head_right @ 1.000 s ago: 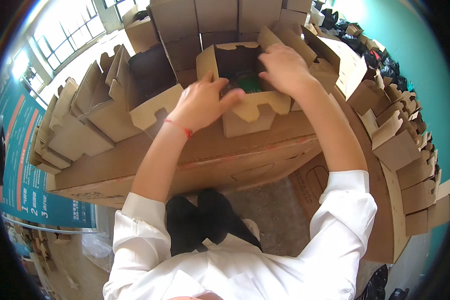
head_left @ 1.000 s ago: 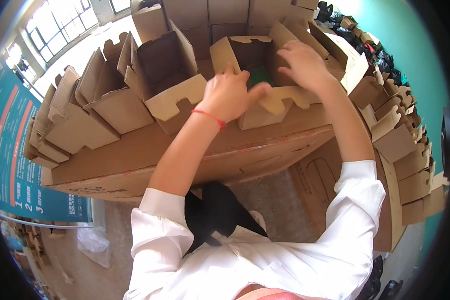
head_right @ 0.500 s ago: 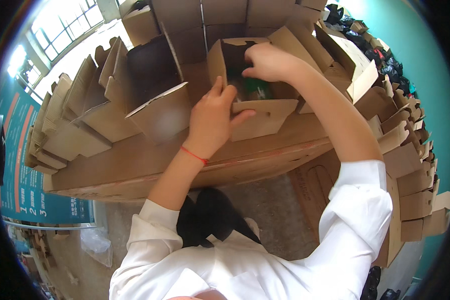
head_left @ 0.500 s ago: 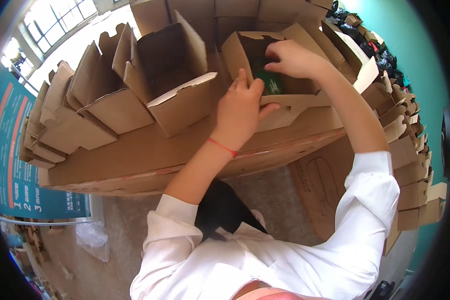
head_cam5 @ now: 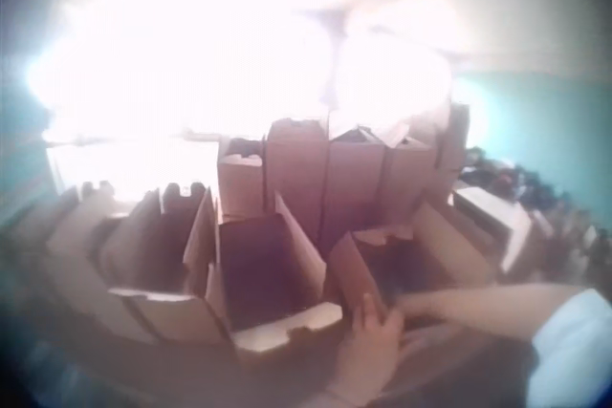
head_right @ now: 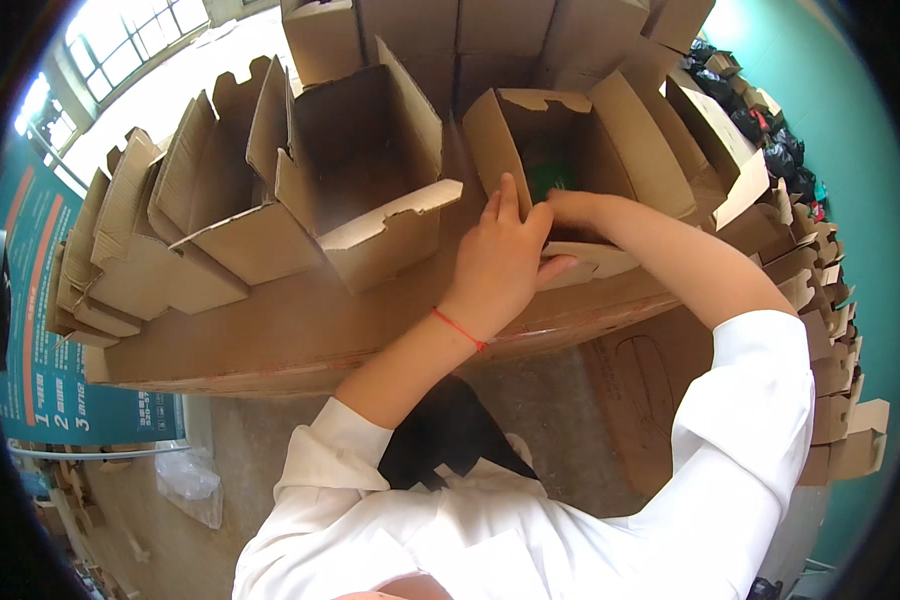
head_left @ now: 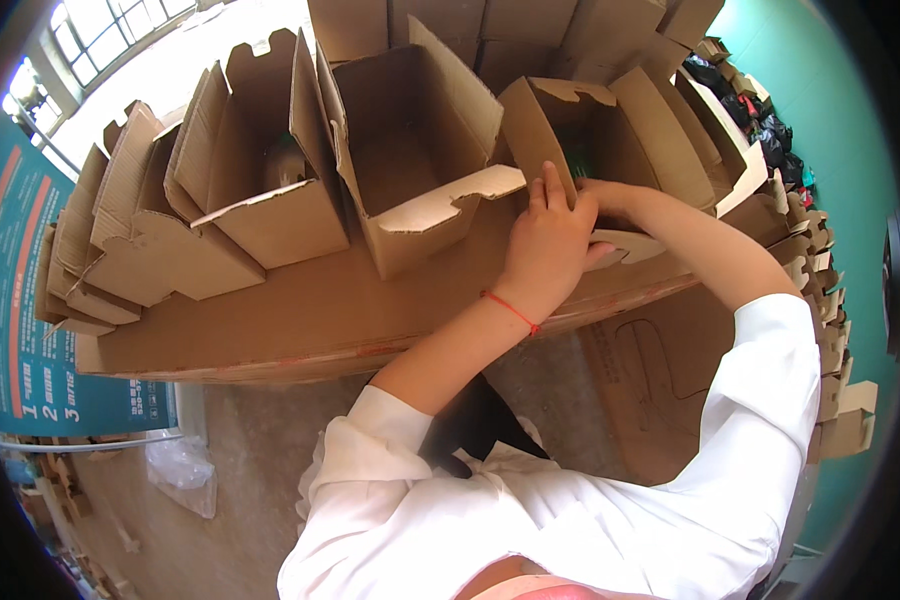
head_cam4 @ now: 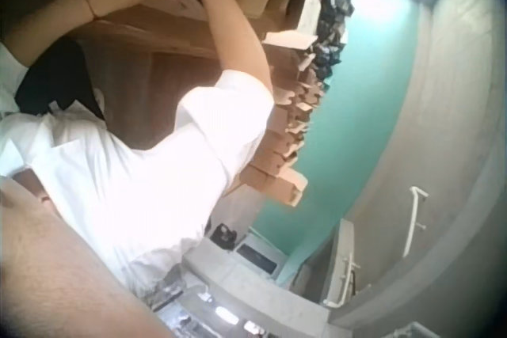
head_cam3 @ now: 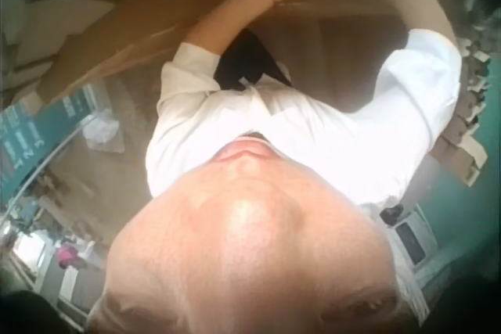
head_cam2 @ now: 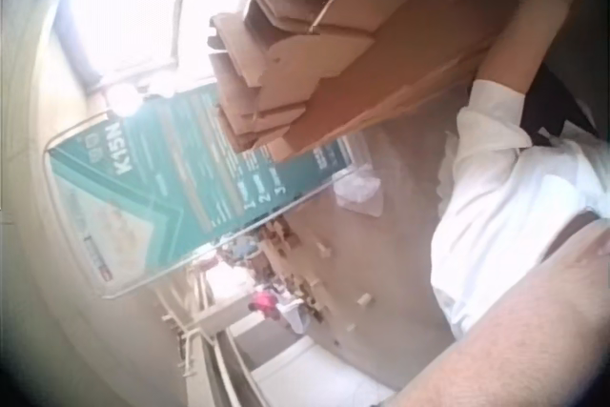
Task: The person places plastic bottles into cardboard dividers and folds the flaps by hand to secure them.
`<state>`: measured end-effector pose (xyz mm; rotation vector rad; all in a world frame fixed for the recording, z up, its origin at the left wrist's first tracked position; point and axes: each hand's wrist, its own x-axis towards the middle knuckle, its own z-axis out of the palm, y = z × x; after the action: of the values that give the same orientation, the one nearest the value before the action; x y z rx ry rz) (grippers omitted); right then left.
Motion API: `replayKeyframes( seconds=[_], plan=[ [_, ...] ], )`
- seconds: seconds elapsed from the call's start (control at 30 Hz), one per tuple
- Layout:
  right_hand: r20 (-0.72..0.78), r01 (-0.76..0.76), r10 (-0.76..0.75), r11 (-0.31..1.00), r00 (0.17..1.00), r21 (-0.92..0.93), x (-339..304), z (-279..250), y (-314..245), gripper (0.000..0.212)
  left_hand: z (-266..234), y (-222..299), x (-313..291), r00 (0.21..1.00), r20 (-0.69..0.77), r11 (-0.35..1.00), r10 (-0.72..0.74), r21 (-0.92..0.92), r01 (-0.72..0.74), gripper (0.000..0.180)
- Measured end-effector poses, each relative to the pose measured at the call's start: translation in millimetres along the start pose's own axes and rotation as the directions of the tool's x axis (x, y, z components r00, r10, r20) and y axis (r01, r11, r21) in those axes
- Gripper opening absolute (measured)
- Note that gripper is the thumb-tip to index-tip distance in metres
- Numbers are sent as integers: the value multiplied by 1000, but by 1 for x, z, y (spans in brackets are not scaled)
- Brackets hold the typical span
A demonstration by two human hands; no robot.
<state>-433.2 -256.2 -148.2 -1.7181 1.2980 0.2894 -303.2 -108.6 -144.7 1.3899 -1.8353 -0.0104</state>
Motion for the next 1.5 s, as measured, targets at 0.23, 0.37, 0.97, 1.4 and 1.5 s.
replayKeyframes(
  seconds=[0.23,0.37,0.97,1.4,1.5],
  plan=[
    [-49,-77,73,994,996,-75,26,-17,30,56,2,3,0,1000,-15,1000,20,-13,-21,49],
    [-168,-92,81,994,982,-59,3,-12,-2,60,-1,0,-2,999,-42,1000,-10,28,12,54],
    [-487,718,-531,557,694,417,-193,4,-68,58,-105,-71,-22,995,93,938,45,339,-74,41],
    [-204,290,-673,545,711,-787,-77,69,-202,56,-88,-51,-42,996,6,900,86,429,-80,30],
    [-202,208,-529,614,824,-761,-48,75,-211,53,-83,-48,-44,992,22,931,125,342,-125,28]
  ],
)
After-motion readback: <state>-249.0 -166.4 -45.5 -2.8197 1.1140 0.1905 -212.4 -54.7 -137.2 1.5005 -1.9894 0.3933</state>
